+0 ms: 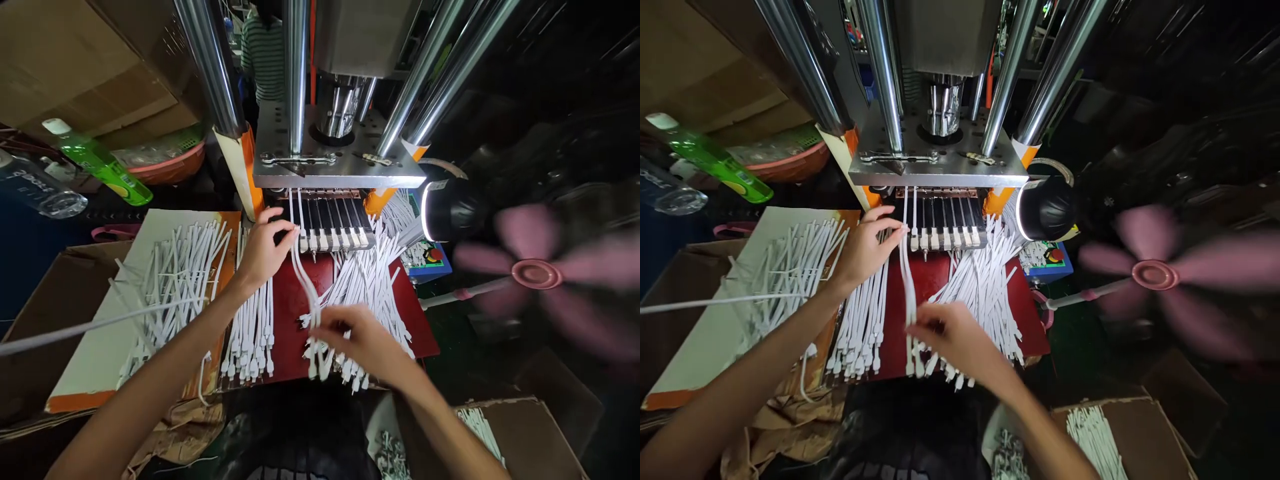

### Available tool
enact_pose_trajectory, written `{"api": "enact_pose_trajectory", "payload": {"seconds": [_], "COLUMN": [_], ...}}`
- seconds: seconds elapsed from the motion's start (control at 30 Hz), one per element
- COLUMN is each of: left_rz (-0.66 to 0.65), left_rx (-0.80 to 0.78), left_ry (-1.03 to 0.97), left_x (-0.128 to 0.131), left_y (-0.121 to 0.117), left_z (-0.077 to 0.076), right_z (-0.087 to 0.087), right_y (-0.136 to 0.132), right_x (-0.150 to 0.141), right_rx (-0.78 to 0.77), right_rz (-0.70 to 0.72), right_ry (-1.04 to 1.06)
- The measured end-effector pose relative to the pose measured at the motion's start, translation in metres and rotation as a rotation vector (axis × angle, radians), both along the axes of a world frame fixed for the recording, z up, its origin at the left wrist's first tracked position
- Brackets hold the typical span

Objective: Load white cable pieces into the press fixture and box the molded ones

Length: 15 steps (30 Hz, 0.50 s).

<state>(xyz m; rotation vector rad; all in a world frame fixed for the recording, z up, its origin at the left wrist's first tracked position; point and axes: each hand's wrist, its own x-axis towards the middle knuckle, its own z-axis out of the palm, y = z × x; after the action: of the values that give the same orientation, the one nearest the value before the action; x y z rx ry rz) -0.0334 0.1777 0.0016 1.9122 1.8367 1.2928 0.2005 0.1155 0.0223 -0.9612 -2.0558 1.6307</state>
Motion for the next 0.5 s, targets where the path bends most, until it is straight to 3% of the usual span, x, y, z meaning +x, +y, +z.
{"api": "enact_pose_trajectory", "payload": {"seconds": [0.07, 0.17, 0.3, 0.37, 0.5], "left_rz": [0.016, 0.044, 0.055, -0.097, -0.523], "left_rx": [-0.010, 0.000, 0.050, 0.100, 0.149], "left_ry": [0.064, 0.074, 0.068, 0.156, 0.455], "left_x": [0.000, -0.001, -0.005, -0.009, -0.018], "left_y": [0.032, 0.065, 0.065, 0.049, 0.025], "left_z": [-0.009, -0.015, -0.014, -0.013, -0.014], "right_z": [0.013, 0.017, 0.003, -0.007, -0.017], "right_y": [0.050, 0.122, 0.186, 0.203, 0.216], "right_x": [0.001, -0.011, -0.036, -0.046, -0.057], "right_rx": [0.134, 0.226, 0.258, 0.276, 0.356], "right_rz": [-0.078, -0.131, -0.140, -0.131, -0.071], "right_ry": [0.028, 0.054, 0.078, 0.089, 0.076]}}
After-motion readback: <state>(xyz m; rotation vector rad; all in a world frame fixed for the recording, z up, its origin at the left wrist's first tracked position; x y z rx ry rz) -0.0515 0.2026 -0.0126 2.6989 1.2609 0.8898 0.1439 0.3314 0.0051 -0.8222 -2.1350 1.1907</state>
